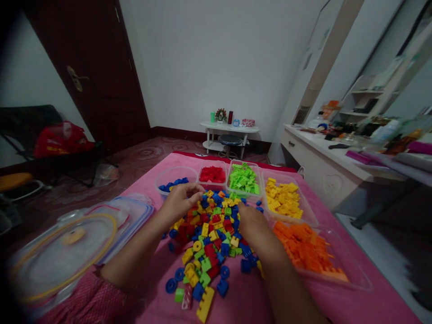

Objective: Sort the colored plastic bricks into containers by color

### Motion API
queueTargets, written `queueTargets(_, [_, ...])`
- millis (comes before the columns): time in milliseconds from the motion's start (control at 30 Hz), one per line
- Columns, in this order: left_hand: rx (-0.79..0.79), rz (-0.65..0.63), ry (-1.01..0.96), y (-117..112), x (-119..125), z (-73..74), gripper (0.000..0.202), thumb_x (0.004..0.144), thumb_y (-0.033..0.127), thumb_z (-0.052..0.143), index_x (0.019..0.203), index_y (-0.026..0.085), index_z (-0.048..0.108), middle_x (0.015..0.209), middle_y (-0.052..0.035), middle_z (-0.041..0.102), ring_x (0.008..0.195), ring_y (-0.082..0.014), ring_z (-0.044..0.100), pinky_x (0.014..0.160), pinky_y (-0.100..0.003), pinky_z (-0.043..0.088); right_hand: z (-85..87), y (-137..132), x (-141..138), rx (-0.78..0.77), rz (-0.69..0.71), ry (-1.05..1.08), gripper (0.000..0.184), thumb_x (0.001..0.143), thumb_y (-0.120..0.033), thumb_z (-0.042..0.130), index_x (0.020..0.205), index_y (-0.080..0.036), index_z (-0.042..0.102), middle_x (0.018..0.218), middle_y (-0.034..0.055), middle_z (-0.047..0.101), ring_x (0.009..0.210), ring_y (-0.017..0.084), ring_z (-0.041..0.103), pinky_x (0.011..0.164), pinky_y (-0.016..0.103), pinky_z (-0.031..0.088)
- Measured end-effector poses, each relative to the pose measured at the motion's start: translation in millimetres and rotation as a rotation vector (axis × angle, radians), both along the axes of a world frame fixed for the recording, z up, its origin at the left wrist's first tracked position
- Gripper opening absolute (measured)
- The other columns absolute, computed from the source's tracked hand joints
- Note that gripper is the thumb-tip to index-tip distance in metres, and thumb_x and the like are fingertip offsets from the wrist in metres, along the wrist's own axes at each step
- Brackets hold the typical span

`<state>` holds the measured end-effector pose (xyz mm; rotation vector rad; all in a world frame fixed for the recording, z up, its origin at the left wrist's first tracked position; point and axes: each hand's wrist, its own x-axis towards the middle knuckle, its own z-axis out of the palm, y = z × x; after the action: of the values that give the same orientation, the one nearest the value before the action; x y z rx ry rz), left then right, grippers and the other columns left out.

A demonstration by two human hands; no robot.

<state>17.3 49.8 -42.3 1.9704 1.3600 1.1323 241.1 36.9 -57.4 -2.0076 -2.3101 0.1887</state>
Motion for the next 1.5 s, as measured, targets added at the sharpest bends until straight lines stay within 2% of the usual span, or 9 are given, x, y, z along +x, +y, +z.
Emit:
queueTargets(167, [-0.044,-0.021,0.004,2.1,2.7,-8.1,0.019,0.076,0.022,0.050,0.084,0.016,0.067,0.071,-0.0015,0.066,0.061,-0.0121,0.058,0.055,-0.020,0.041,0.9,-2.4,-5.0,-0.018,-0.044,-0.023,0.038,0.077,-0.009,0.049,0.113,-0.012,0.059,0.113,0.0193,0.060,0.103,0.029,0.059,0.082,0.035,0.042])
queueTargets(267, [-0.062,-0.038,0.019,1.9,5.0,-12.9,0.020,0.077,0.025,0.051,0.085,0.015,0.067,0.073,-0.0023,0.066,0.063,-0.0126,0.058,0.056,-0.021,0.041,0.5,-2.1,-6.3,0.000,0.051,0.201,0.039,0.072,-0.017,0.060,0.111,-0.017,0.061,0.113,0.0112,0.062,0.103,0.024,0.057,0.085,0.032,0.042])
queueTargets(433, [-0.081,-0.106,-0.009,-1.5,9.4,-13.1,0.026,0.080,0.034,0.052,0.085,0.015,0.068,0.071,-0.0022,0.064,0.060,-0.0123,0.054,0.054,-0.020,0.040,-1.2,-2.4,-25.7,0.000,0.189,0.643,0.043,0.063,-0.020,0.068,0.105,-0.020,0.063,0.096,0.0016,0.066,0.076,0.015,0.059,0.067,0.026,0.047])
queueTargets(600, [-0.192,-0.274,-0.063,-5.1,12.4,-9.8,0.040,0.083,0.046,0.047,0.091,0.014,0.070,0.077,-0.0037,0.067,0.065,-0.0139,0.058,0.058,-0.022,0.042,11.5,-8.8,-37.8,0.154,0.205,0.670,0.028,0.064,-0.014,0.065,0.091,-0.019,0.066,0.083,0.0008,0.066,0.075,0.015,0.058,0.070,0.027,0.046])
queueTargets(867, [-0.196,-0.296,-0.055,-7.6,11.2,-3.1,0.043,0.073,0.045,0.063,0.103,0.014,0.066,0.072,-0.0008,0.061,0.060,-0.0112,0.052,0.057,-0.021,0.039,16.4,-11.9,-39.0,0.141,0.184,0.941,0.017,0.070,-0.026,0.062,0.084,-0.017,0.064,0.087,0.0038,0.066,0.078,0.016,0.062,0.063,0.025,0.049])
queueTargets(1133, [0.107,-0.046,0.383,-9.9,8.1,-1.9,0.031,0.066,0.033,0.073,0.096,0.025,0.071,0.079,-0.0034,0.058,0.075,-0.0183,0.053,0.063,-0.026,0.036,9.8,-4.7,-41.1,0.152,0.080,1.130,0.022,0.075,-0.036,0.058,0.081,-0.015,0.062,0.078,0.0042,0.066,0.073,0.017,0.062,0.068,0.028,0.049])
queueTargets(1267, [0.123,0.007,0.331,-9.8,9.5,-1.4,0.022,0.074,0.034,0.065,0.090,0.019,0.070,0.082,-0.0051,0.058,0.077,-0.0183,0.054,0.067,-0.027,0.038,-6.6,5.1,-30.9,0.357,-0.130,0.939,0.038,0.081,-0.044,0.049,0.102,-0.015,0.060,0.104,0.0104,0.065,0.097,0.022,0.059,0.086,0.035,0.044])
queueTargets(1333, [0.105,0.019,0.275,-8.8,9.7,-0.1,0.021,0.074,0.034,0.065,0.086,0.017,0.070,0.081,-0.0050,0.060,0.076,-0.0178,0.055,0.067,-0.027,0.039,-14.4,8.5,-23.8,0.336,-0.237,0.726,0.044,0.080,-0.045,0.049,0.110,-0.013,0.057,0.109,0.0133,0.062,0.100,0.024,0.057,0.088,0.038,0.043])
queueTargets(1500, [0.077,0.009,0.180,-9.3,10.4,5.5,0.023,0.075,0.033,0.064,0.090,0.017,0.069,0.084,-0.0052,0.064,0.076,-0.0176,0.057,0.068,-0.027,0.040,-21.4,4.0,-15.8,0.304,-0.233,0.221,0.040,0.078,-0.041,0.055,0.107,-0.014,0.059,0.114,0.0179,0.057,0.115,0.033,0.047,0.096,0.047,0.033])
